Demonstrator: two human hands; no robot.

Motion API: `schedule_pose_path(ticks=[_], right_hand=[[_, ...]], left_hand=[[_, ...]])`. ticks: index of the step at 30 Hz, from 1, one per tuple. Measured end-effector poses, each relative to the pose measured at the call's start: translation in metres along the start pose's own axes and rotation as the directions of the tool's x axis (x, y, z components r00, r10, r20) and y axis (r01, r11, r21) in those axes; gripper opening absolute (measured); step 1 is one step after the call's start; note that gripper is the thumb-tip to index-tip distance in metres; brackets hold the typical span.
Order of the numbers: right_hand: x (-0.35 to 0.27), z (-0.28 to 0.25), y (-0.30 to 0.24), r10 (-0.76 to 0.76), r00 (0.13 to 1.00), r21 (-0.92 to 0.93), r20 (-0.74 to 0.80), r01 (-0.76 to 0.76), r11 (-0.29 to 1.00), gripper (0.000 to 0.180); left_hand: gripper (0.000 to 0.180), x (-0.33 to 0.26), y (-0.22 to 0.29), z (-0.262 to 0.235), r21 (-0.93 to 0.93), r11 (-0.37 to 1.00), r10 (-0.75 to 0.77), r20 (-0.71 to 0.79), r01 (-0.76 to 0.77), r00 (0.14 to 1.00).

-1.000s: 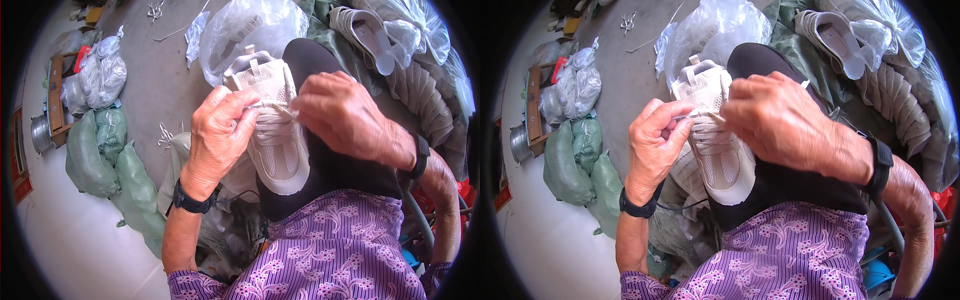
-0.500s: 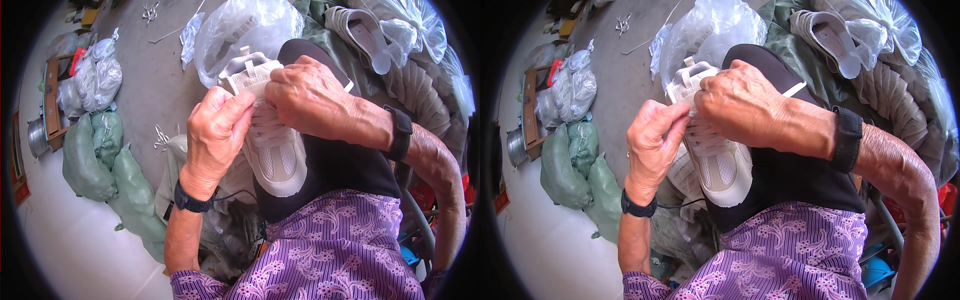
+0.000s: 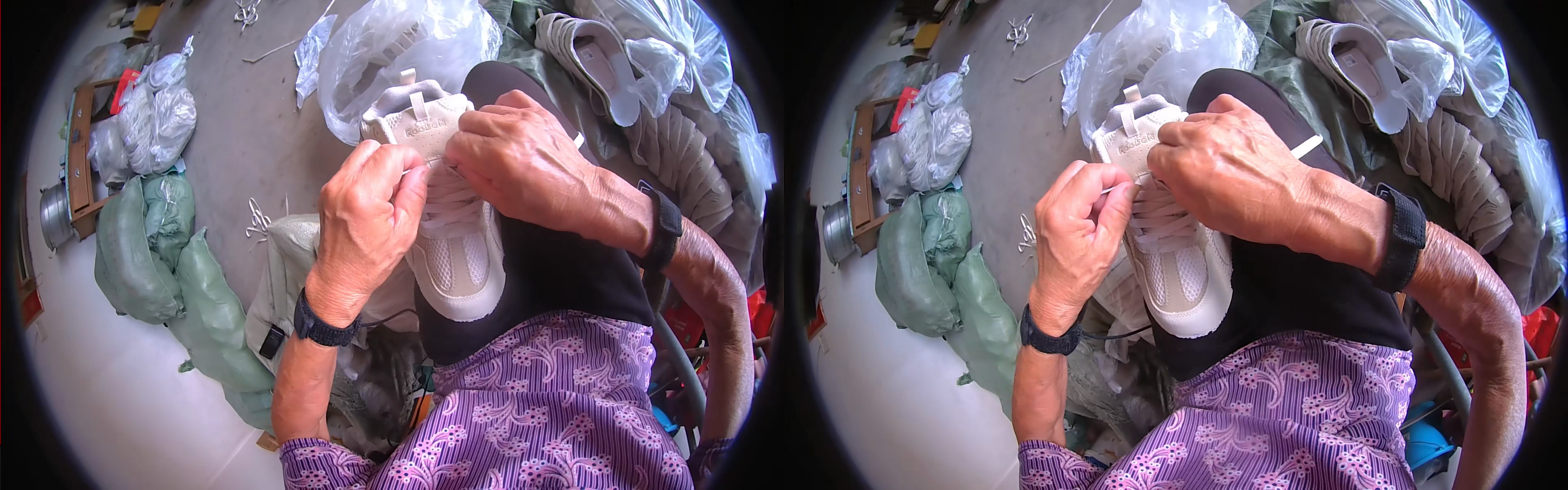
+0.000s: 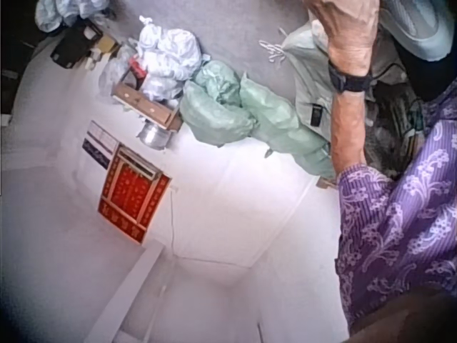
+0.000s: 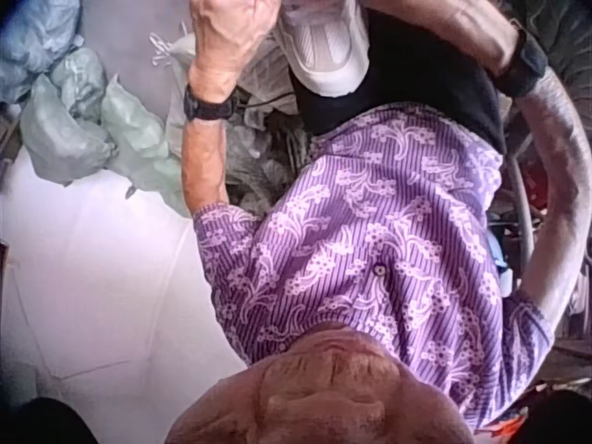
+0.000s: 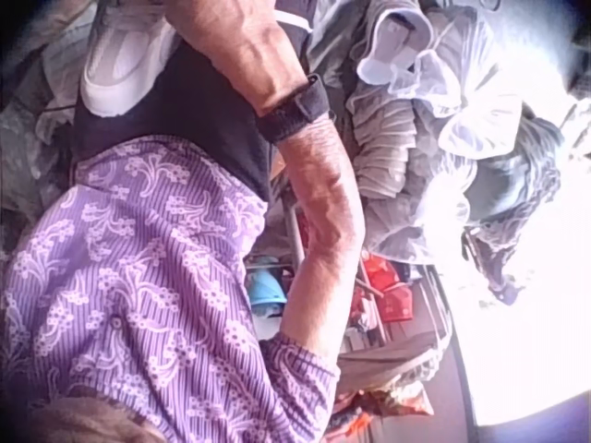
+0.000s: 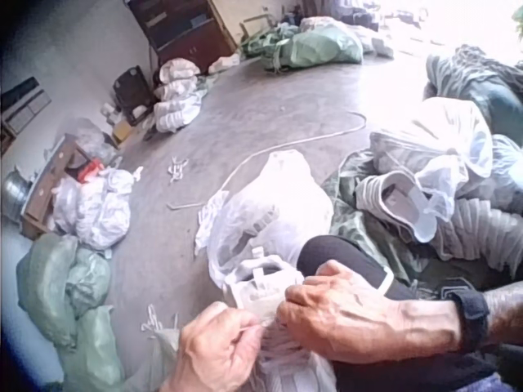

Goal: The person is threading laces into a white sneaker and kemudian bundling excess laces.

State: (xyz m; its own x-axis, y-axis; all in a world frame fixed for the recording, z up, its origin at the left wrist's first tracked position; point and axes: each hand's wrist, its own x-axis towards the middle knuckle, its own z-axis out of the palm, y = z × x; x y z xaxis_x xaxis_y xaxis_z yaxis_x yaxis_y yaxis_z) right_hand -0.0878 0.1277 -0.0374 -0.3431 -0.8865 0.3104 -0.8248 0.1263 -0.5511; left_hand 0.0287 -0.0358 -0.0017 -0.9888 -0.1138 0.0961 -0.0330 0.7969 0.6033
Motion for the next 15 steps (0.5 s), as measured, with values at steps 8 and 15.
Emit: schedule_pose_path(ticks=[8, 15], right_hand=[[0.015, 0.002, -0.006, 0.21, 0.967, -0.052, 0.146, -0.205, 0.977, 0.01], [0.008, -0.002, -0.004, 0.24, 0.97, 0.047, 0.04, -0.242, 0.969, 0.01]], left_hand=[[0.022, 0.008, 0.0, -0.009, -0.545, 0.497, -0.562, 0.39, 0.675, 0.729], [0.017, 0.01, -0.018, -0.007, -0.5, 0.582, -0.621, 0.235, 0.641, 0.748]])
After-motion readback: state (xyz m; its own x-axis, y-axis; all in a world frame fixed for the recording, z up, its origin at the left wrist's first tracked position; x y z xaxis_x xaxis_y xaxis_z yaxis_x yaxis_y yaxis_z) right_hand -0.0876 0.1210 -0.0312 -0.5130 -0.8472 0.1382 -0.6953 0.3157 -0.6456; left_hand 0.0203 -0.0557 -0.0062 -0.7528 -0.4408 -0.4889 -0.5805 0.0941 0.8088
